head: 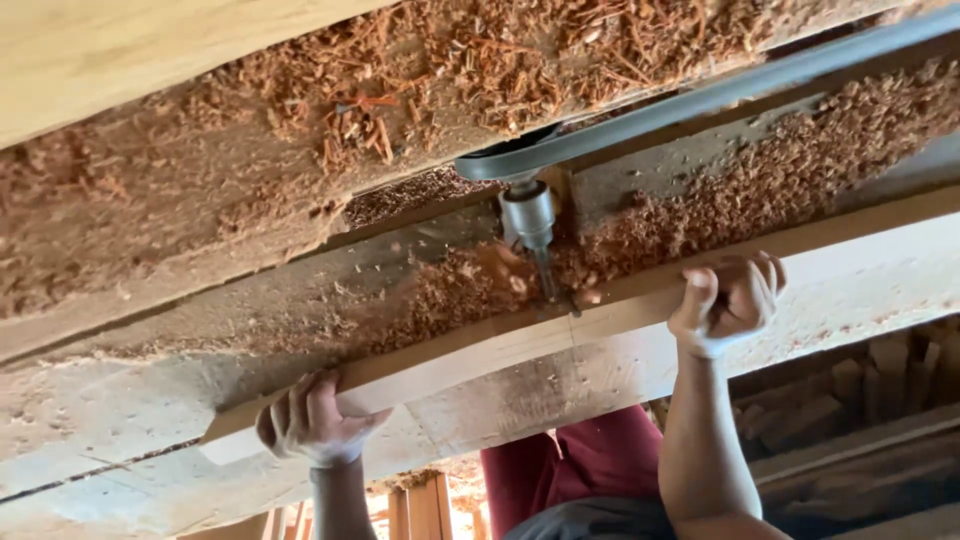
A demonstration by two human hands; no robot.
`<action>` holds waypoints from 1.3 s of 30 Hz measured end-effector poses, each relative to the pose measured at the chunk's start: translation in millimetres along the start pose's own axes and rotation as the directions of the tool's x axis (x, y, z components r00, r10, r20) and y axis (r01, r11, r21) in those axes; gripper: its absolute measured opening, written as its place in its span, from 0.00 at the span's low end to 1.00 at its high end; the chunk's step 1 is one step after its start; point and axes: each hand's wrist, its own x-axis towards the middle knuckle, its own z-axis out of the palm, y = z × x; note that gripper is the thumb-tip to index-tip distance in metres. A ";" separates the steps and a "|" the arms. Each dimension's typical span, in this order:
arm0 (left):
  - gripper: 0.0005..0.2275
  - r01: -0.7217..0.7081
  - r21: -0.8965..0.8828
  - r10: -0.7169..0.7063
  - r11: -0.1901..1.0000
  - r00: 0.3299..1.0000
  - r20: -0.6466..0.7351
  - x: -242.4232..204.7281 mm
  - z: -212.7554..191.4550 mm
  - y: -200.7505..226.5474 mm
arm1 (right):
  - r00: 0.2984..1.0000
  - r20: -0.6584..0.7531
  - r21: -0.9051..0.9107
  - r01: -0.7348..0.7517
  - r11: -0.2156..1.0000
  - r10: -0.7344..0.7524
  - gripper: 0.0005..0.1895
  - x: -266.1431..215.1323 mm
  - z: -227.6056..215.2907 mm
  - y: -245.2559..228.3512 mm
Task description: The person carries a long thin wooden slat to a drill press and feeds it bit by bit under the spinning bit, drilling a series of holes along the slat's length. They reposition the slat between holes, holding it with both hands as each hole is bored.
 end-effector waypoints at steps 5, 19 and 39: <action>0.34 0.003 0.006 -0.003 1.000 0.997 -0.073 13.1 -2.9 7.8 | 0.976 0.153 -0.153 0.179 0.972 -0.155 0.27 5.2 -2.9 9.2; 0.35 0.004 -0.094 -0.019 0.996 0.986 -0.168 -0.6 -15.5 14.5 | 0.910 0.242 -0.009 0.350 0.937 -0.338 0.22 -20.3 -14.0 31.8; 0.33 0.031 -0.030 -0.032 0.999 0.999 -0.030 -74.9 -41.4 43.6 | 0.964 0.244 -0.187 0.155 0.970 -0.107 0.22 -87.2 -59.0 -32.7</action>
